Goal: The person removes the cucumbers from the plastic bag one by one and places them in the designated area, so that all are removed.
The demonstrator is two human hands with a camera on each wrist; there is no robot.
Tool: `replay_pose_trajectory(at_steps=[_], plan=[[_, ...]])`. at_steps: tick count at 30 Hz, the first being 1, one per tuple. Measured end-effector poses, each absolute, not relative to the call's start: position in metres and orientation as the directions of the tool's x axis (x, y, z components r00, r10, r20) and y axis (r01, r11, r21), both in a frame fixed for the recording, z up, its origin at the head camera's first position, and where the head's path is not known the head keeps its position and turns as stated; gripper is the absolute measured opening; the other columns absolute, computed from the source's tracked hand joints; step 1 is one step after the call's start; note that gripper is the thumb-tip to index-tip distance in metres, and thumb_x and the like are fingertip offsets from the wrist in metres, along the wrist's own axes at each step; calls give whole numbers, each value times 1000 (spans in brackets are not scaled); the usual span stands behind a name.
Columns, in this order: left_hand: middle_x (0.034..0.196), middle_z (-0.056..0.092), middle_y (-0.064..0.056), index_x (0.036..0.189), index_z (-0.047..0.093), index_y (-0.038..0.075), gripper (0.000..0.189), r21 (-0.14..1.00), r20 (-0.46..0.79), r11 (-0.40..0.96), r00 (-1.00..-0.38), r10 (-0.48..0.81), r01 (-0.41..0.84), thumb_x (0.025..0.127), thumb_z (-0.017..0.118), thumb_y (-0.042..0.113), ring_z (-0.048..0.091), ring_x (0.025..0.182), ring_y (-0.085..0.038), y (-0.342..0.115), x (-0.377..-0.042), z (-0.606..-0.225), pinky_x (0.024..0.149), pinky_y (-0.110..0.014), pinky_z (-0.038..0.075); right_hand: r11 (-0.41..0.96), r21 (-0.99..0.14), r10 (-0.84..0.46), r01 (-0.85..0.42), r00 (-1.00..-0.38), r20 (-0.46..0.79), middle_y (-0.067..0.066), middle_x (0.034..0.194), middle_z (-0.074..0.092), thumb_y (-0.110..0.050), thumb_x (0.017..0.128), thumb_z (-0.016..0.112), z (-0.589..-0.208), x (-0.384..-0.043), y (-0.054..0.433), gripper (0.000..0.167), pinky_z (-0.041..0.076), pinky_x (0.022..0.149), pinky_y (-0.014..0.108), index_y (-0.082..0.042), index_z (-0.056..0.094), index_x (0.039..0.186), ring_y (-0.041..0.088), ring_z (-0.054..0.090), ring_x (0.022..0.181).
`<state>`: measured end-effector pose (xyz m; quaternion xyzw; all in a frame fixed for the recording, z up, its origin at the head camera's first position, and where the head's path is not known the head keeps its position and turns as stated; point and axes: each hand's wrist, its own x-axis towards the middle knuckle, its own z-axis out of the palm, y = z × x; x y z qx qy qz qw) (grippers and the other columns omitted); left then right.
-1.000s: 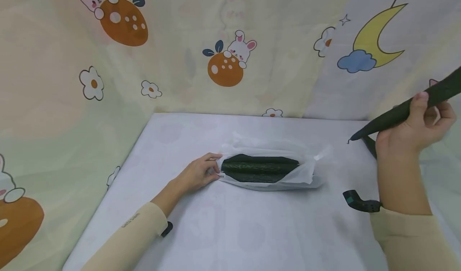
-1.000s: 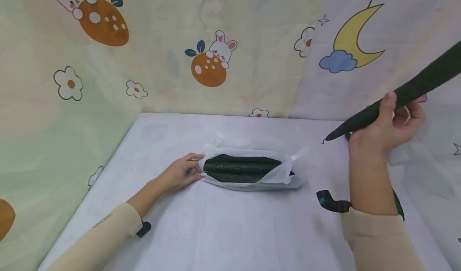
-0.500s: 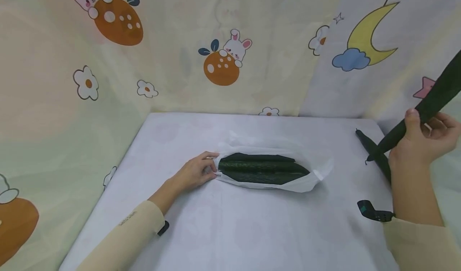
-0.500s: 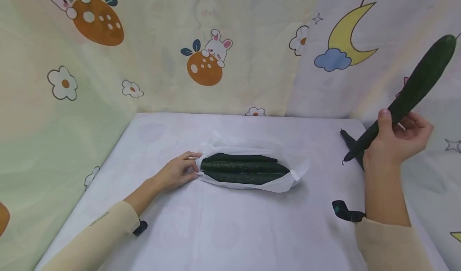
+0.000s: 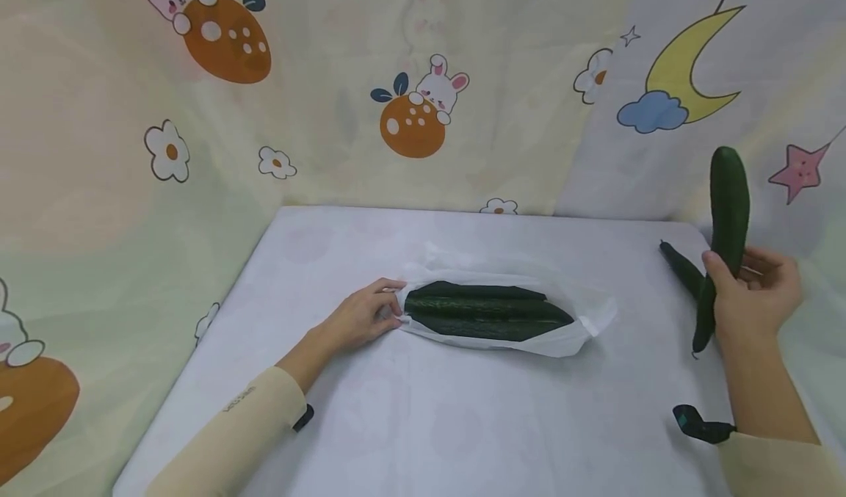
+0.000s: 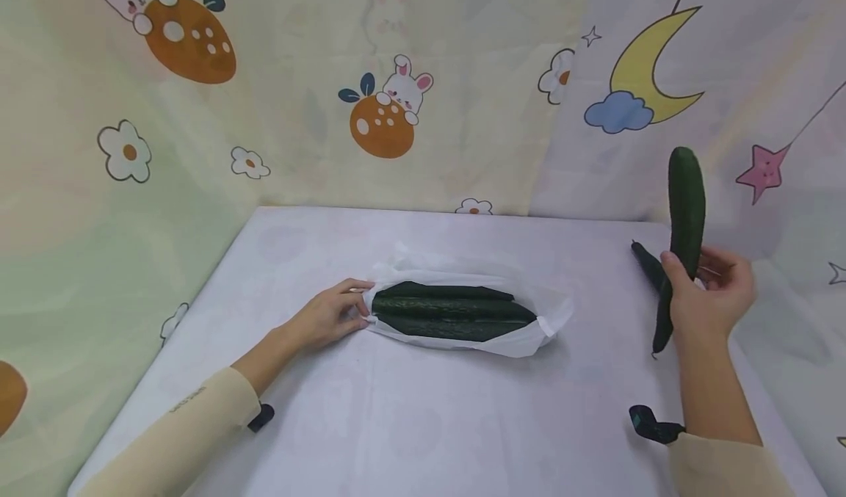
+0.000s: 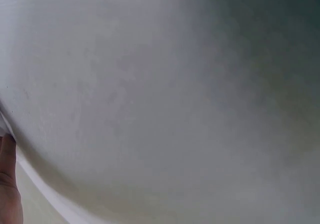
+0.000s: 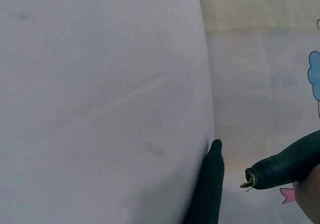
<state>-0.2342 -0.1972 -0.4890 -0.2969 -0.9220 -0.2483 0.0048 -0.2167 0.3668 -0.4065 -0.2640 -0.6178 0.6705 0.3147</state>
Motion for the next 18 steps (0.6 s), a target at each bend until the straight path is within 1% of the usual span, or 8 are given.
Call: replay_pose_trajectory(at_steps=[1, 3, 4, 6, 11, 13, 15, 18], plan=[[153, 50, 7, 91, 68, 25, 12, 455, 152, 702, -825, 544, 547, 92, 80, 23, 61, 125, -20, -197, -234, -489, 98, -42, 50, 7, -999, 743, -42, -668, 33, -14, 118, 54, -32, 69, 94, -412, -216, 370, 71, 44, 94, 16, -23, 59, 131, 2, 52, 103], [153, 50, 8, 91, 68, 26, 13, 453, 148, 706, -827, 543, 545, 92, 80, 24, 61, 125, -19, -197, -235, -489, 98, -41, 50, 103, -994, 738, 41, -673, 49, -18, 115, 53, -32, 76, 90, -421, -215, 376, 63, 41, 90, 15, -26, 60, 131, -1, 49, 103], [153, 50, 8, 91, 68, 27, 13, 451, 150, 706, -826, 543, 546, 92, 80, 24, 61, 125, -19, -197, -236, -490, 98, -41, 50, 148, -985, 736, 88, -675, 50, -21, 114, 52, -33, 80, 87, -424, -215, 378, 60, 40, 90, 15, -28, 59, 133, -2, 48, 103], [153, 50, 8, 91, 68, 27, 13, 449, 153, 706, -825, 544, 548, 91, 80, 24, 61, 126, -19, -197, -236, -490, 98, -41, 50, 196, -967, 724, 164, -689, 30, -24, 112, 50, -35, 82, 86, -427, -213, 383, 56, 40, 85, 15, -32, 59, 132, -4, 46, 101], [152, 51, 7, 91, 68, 27, 14, 448, 164, 701, -821, 547, 556, 91, 81, 24, 61, 126, -20, -198, -236, -491, 99, -42, 50, 213, -940, 680, 265, -731, -52, -26, 107, 47, -37, 80, 88, -432, -209, 396, 56, 40, 67, 8, -36, 60, 129, -4, 42, 97], [152, 51, 7, 91, 68, 27, 14, 452, 166, 699, -822, 545, 554, 91, 81, 23, 62, 125, -20, -198, -236, -491, 98, -42, 51, 263, -916, 664, 302, -746, -55, -28, 106, 45, -40, 82, 86, -437, -208, 398, 56, 40, 66, 9, -36, 59, 131, -4, 40, 96], [152, 51, 7, 90, 68, 27, 14, 454, 167, 699, -824, 542, 552, 90, 81, 22, 62, 124, -20, -198, -235, -491, 97, -42, 51, 326, -882, 650, 341, -758, -53, -30, 105, 42, -45, 84, 83, -442, -208, 401, 55, 39, 68, 10, -37, 57, 131, -4, 39, 97], [152, 50, 9, 91, 67, 28, 14, 462, 155, 702, -829, 537, 542, 91, 81, 23, 62, 124, -20, -197, -235, -491, 97, -42, 51, 405, -829, 633, 384, -773, -49, -30, 104, 39, -51, 86, 79, -450, -207, 405, 58, 39, 71, 14, -34, 56, 136, 1, 40, 102]])
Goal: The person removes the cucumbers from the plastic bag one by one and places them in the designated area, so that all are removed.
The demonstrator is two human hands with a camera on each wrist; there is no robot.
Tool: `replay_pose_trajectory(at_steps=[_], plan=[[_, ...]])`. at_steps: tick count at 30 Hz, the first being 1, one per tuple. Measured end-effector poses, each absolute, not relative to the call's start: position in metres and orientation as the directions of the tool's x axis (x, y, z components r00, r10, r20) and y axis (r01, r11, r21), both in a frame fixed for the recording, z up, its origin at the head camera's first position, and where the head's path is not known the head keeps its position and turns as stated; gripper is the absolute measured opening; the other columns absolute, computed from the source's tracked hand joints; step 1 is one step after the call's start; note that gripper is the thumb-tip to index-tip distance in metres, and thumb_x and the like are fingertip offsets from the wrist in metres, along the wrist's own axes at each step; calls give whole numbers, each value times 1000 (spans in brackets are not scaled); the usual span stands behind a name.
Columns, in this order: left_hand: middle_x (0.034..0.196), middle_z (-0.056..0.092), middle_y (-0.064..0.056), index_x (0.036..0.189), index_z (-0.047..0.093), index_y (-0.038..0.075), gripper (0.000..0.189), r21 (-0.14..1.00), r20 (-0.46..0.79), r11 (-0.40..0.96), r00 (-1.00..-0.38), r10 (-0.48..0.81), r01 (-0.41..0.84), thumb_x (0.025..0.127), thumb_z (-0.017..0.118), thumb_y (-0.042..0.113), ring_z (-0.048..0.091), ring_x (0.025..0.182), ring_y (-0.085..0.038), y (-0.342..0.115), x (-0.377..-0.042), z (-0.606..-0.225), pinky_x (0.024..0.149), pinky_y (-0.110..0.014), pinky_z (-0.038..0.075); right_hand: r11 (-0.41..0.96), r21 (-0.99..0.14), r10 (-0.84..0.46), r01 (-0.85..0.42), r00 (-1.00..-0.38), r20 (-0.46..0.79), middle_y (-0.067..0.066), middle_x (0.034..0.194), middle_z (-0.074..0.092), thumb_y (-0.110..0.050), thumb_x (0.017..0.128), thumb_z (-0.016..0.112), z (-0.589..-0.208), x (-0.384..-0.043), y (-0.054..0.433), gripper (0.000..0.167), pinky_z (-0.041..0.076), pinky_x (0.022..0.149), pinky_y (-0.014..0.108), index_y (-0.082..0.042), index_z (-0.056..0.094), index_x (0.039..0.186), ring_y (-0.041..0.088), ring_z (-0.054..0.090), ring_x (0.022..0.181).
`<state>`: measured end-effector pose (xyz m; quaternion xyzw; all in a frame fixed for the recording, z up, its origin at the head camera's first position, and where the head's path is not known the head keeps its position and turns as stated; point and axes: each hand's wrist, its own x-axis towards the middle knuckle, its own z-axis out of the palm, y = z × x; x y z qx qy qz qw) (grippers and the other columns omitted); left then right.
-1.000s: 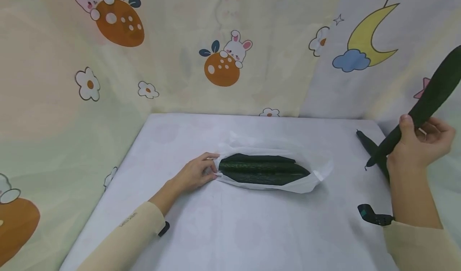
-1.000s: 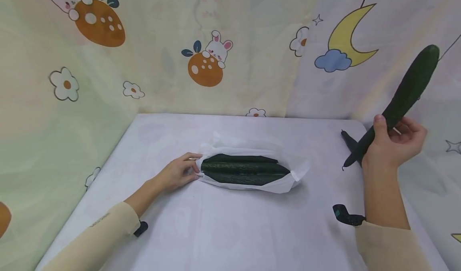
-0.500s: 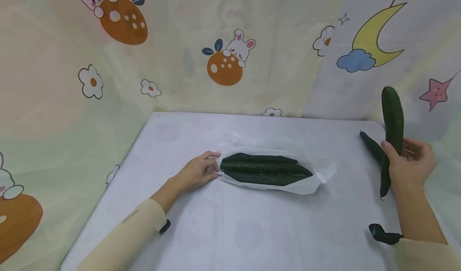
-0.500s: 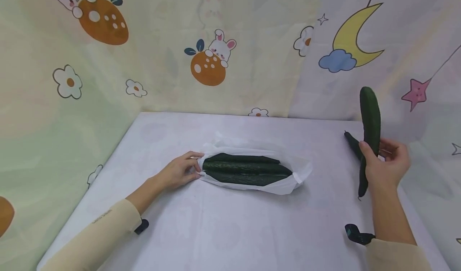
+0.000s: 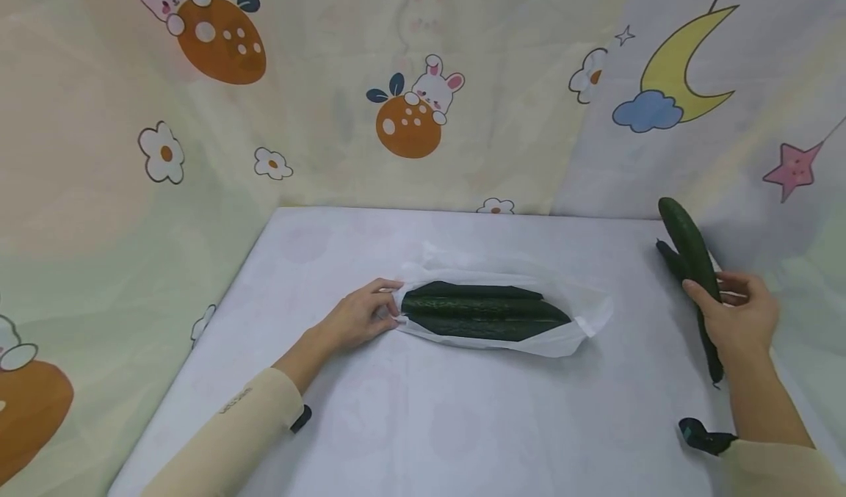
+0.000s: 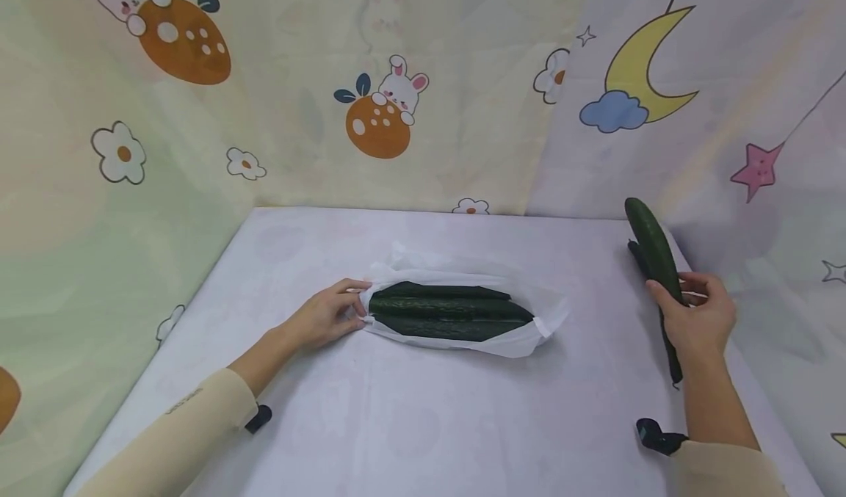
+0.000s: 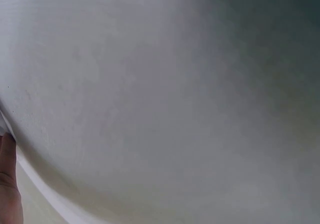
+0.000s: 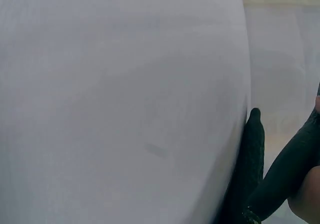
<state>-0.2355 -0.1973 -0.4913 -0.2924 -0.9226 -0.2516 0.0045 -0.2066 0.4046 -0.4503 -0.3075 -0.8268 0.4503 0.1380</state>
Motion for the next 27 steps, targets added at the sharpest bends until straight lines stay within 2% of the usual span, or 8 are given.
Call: replay_pose_trajectory(at_steps=[4, 8, 10, 13, 16, 20, 23, 27], plan=[[153, 49, 11, 91, 66, 29, 14, 469, 136, 712, -839, 527, 523, 92, 80, 24, 59, 129, -19, -198, -235, -492, 100, -42, 49, 504, -765, 600, 401, -800, -24, -22, 107, 43, -54, 87, 76, -458, -208, 410, 70, 38, 68, 15, -19, 53, 144, 8, 41, 103], [152, 50, 11, 90, 66, 29, 14, 472, 137, 713, -843, 521, 518, 91, 80, 24, 60, 127, -18, -200, -233, -494, 99, -42, 50, 619, -694, 548, 367, -835, 48, 2, 118, 55, -50, 89, 75, -466, -209, 414, 76, 37, 61, 16, -4, 51, 145, 9, 45, 94], [153, 49, 11, 90, 67, 30, 14, 475, 135, 713, -843, 520, 515, 92, 79, 24, 60, 127, -18, -200, -233, -495, 98, -42, 50, 665, -660, 521, 348, -850, 77, 17, 126, 57, -46, 91, 74, -468, -209, 416, 74, 37, 60, 19, 1, 51, 144, 17, 49, 94], [153, 48, 12, 91, 66, 30, 14, 477, 129, 715, -845, 519, 512, 92, 79, 24, 60, 127, -18, -199, -233, -495, 99, -42, 49, 694, -633, 496, 342, -865, 78, 31, 134, 54, -41, 94, 73, -468, -208, 417, 72, 38, 64, 26, 6, 49, 143, 38, 53, 106], [153, 48, 12, 91, 66, 30, 14, 472, 131, 716, -844, 520, 514, 92, 79, 24, 59, 128, -18, -199, -233, -494, 100, -42, 49, 693, -623, 495, 361, -867, 48, 36, 136, 50, -39, 96, 71, -467, -207, 416, 73, 41, 70, 39, 9, 45, 145, 50, 47, 121], [153, 49, 12, 91, 66, 30, 14, 468, 134, 718, -845, 519, 515, 92, 79, 24, 61, 125, -17, -199, -233, -493, 99, -41, 49, 736, -582, 473, 345, -878, 78, 38, 133, 51, -32, 96, 72, -469, -207, 411, 69, 39, 85, 60, 13, 46, 141, 54, 43, 122], [153, 48, 12, 90, 66, 30, 14, 466, 130, 723, -847, 515, 510, 92, 79, 24, 62, 120, -15, -199, -233, -493, 96, -39, 50, 789, -534, 426, 305, -897, 117, 41, 129, 51, -26, 94, 74, -471, -208, 407, 64, 35, 93, 68, 16, 48, 135, 57, 44, 119], [154, 48, 10, 92, 67, 28, 13, 459, 134, 718, -840, 526, 523, 93, 79, 24, 64, 116, -14, -198, -233, -491, 92, -38, 51, 809, -500, 409, 309, -907, 102, 43, 131, 49, -26, 94, 73, -471, -208, 405, 64, 39, 94, 71, 16, 47, 134, 60, 43, 119]])
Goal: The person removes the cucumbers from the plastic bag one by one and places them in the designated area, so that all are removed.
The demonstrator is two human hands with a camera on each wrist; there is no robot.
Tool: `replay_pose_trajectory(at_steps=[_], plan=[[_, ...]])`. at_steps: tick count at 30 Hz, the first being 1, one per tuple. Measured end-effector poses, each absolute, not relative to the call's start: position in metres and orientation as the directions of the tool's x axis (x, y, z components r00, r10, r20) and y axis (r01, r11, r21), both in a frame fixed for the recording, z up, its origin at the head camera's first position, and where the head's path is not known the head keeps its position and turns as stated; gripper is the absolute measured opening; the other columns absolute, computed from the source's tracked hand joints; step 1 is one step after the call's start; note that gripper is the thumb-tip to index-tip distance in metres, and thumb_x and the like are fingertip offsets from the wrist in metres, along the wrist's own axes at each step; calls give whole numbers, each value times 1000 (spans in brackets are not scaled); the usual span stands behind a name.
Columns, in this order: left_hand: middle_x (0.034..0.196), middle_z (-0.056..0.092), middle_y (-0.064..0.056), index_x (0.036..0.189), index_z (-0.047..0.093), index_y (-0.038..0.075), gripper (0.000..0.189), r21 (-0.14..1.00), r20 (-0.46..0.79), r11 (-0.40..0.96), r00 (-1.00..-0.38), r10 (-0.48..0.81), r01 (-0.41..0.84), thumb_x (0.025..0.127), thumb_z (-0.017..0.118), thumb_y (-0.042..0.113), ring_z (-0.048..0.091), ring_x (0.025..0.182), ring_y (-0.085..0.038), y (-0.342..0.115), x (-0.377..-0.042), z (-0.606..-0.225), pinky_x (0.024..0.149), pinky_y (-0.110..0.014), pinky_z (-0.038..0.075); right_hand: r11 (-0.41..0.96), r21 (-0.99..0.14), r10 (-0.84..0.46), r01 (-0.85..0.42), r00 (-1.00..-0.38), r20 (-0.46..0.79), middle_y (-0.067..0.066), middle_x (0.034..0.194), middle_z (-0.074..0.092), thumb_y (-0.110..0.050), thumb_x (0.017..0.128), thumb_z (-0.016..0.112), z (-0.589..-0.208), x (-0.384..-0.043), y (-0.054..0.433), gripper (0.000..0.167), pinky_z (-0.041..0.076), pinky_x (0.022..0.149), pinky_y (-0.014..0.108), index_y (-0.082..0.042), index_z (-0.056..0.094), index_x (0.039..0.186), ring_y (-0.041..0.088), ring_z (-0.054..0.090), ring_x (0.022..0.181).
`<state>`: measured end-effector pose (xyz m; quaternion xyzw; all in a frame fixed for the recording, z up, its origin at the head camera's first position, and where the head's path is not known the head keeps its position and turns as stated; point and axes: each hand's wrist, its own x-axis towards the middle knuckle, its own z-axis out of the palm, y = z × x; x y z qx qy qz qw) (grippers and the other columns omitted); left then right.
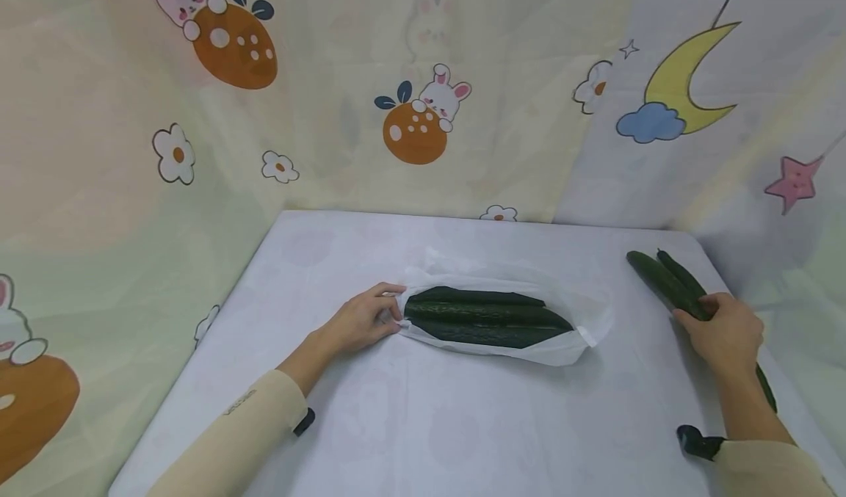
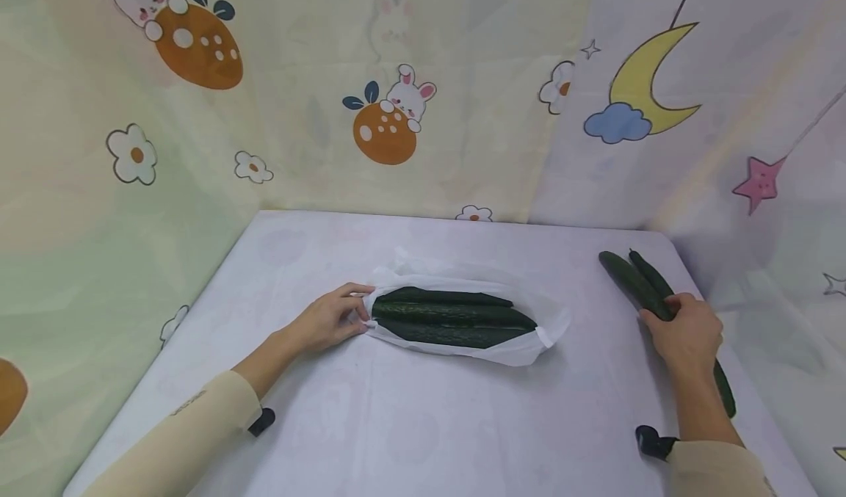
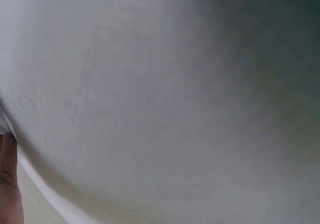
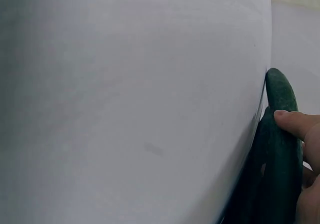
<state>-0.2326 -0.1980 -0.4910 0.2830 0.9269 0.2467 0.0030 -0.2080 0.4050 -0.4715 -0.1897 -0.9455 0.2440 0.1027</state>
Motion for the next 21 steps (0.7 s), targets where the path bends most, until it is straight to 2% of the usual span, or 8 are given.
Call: replay_pose_trajectory(at_steps=[4, 8, 12, 16, 21], plan=[[154, 49, 7, 93, 68, 26, 12, 454, 145, 711, -832, 535, 536, 92, 79, 24, 65, 109, -15, -198, -231, -489, 89, -39, 51, 831, -472, 384, 294, -918, 104, 45, 132, 47, -26, 95, 72, -473, -211, 405, 64, 39, 95, 73, 16, 45, 136, 63, 43, 120], [153, 49, 7, 93, 68, 27, 12, 449, 145, 715, -834, 533, 535, 92, 80, 24, 65, 105, -14, -198, -231, -489, 87, -38, 51, 867, -436, 325, 242, -937, 127, 45, 124, 49, -19, 93, 73, -478, -211, 404, 61, 40, 92, 73, 19, 45, 132, 63, 45, 115], [153, 49, 8, 93, 67, 28, 11, 444, 139, 714, -829, 542, 542, 93, 79, 26, 65, 108, -13, -198, -233, -489, 88, -38, 51, 870, -419, 330, 258, -937, 110, 43, 118, 49, -15, 93, 71, -480, -208, 402, 57, 41, 90, 73, 19, 44, 131, 61, 46, 111], [154, 49, 9, 93, 68, 29, 11, 446, 134, 718, -833, 536, 534, 93, 78, 26, 65, 107, -12, -197, -233, -490, 88, -38, 51, 868, -420, 338, 264, -935, 109, 42, 120, 47, -16, 94, 68, -478, -208, 401, 57, 40, 91, 73, 18, 44, 132, 60, 44, 112], [155, 48, 7, 95, 67, 28, 11, 441, 136, 722, -835, 534, 533, 93, 78, 26, 65, 106, -15, -200, -231, -489, 89, -40, 51, 877, -437, 292, 199, -944, 156, 40, 123, 47, -18, 95, 67, -474, -208, 395, 55, 38, 90, 73, 16, 46, 132, 60, 42, 114]])
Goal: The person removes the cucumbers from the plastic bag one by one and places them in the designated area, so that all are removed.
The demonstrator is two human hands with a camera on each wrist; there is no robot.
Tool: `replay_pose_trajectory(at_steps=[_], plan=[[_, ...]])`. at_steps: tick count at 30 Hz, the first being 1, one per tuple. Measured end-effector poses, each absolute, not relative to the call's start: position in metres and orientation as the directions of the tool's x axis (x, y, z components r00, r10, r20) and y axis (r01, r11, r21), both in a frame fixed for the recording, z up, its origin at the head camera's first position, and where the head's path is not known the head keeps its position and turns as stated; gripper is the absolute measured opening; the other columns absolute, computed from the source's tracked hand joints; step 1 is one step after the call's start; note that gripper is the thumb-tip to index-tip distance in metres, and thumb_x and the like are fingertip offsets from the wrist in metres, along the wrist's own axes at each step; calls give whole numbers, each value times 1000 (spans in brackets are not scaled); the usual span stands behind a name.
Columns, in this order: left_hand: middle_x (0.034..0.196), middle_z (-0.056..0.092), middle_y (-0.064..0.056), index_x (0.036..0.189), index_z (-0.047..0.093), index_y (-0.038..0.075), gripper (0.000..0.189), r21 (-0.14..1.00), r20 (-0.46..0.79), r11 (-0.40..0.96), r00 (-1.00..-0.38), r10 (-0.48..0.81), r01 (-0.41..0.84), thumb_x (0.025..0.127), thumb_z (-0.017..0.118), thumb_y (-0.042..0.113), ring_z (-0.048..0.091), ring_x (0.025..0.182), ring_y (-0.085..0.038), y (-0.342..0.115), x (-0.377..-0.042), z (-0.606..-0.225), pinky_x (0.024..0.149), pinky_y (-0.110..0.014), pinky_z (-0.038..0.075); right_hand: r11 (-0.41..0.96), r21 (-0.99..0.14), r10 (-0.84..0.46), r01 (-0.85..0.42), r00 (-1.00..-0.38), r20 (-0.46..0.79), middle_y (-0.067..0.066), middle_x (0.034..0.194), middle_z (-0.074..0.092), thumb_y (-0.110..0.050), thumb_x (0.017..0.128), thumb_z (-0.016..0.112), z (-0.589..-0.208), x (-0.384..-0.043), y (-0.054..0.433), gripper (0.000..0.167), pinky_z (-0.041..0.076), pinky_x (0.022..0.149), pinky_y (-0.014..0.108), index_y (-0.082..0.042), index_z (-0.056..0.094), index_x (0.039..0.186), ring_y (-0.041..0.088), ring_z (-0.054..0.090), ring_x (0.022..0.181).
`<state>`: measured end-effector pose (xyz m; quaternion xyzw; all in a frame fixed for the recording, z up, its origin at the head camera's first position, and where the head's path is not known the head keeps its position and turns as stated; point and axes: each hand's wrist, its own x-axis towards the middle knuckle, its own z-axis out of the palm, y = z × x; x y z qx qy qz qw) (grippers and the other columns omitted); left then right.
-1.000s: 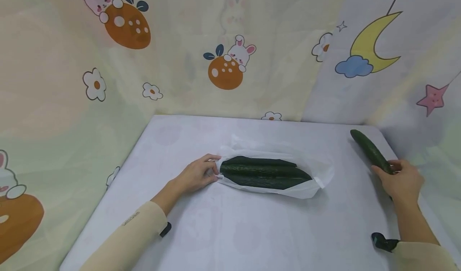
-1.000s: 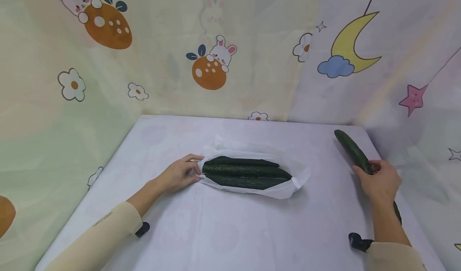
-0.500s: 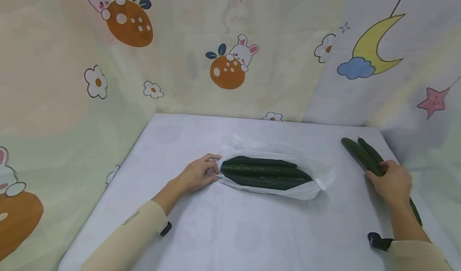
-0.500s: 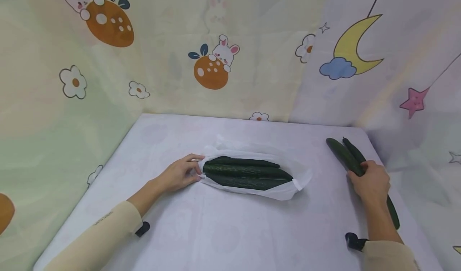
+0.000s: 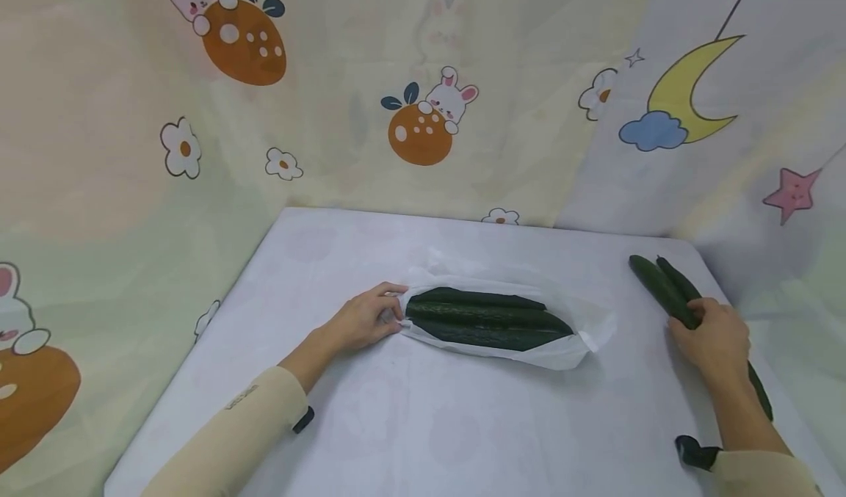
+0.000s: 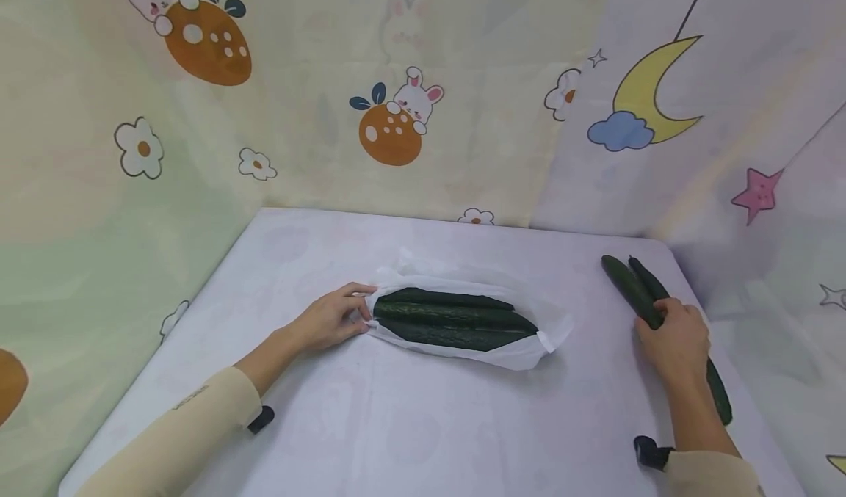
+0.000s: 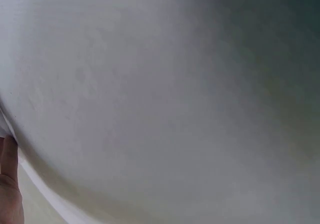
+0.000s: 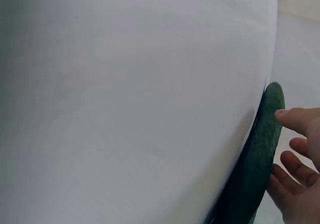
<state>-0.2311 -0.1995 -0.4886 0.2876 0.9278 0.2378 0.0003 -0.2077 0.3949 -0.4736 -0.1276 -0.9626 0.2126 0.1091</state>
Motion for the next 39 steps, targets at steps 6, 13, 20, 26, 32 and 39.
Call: replay_pose_trajectory(at_steps=[6, 13, 20, 26, 32, 39], plan=[[155, 46, 5, 97, 66, 29, 12, 399, 107, 729, -817, 566, 557, 94, 77, 27, 66, 107, -16, -199, -233, -485, 91, -41, 52, 884, -447, 260, 138, -939, 225, 39, 129, 46, -25, 98, 65, -459, -197, 374, 54, 38, 90, 72, 13, 49, 133, 58, 41, 118], [159, 40, 3, 100, 68, 28, 9, 374, 110, 699, -777, 620, 610, 95, 76, 28, 67, 110, -17, -201, -237, -485, 91, -42, 53, 890, -449, 239, 79, -920, 311, 34, 131, 50, -30, 99, 64, -437, -186, 340, 52, 40, 91, 72, 7, 54, 134, 54, 46, 120], [154, 42, 1, 103, 69, 26, 9, 347, 141, 661, -734, 664, 665, 96, 75, 25, 67, 105, -16, -204, -235, -485, 91, -40, 55, 903, -426, 168, -52, -870, 463, 31, 128, 56, -22, 95, 70, -415, -179, 307, 43, 42, 90, 71, 3, 61, 129, 52, 50, 118], [145, 49, 3, 111, 68, 26, 16, 385, 140, 657, -745, 653, 648, 97, 74, 24, 64, 101, -12, -204, -236, -485, 91, -36, 54, 903, -404, 108, -148, -831, 546, 27, 127, 59, -20, 92, 73, -405, -175, 286, 43, 45, 87, 70, 1, 63, 128, 49, 53, 117], [146, 51, 1, 118, 65, 23, 23, 403, 161, 641, -740, 653, 653, 97, 73, 24, 64, 112, -17, -204, -236, -486, 96, -42, 52, 878, -407, 52, -252, -794, 606, 25, 121, 62, -16, 89, 75, -401, -179, 274, 42, 46, 84, 68, 0, 64, 127, 46, 56, 111], [148, 52, 5, 122, 60, 24, 31, 428, 135, 666, -772, 621, 610, 96, 75, 30, 61, 115, -14, -205, -237, -486, 99, -40, 51, 877, -400, 35, -266, -795, 606, 24, 118, 63, -16, 90, 74, -398, -181, 264, 40, 46, 83, 66, -1, 64, 126, 46, 55, 110]])
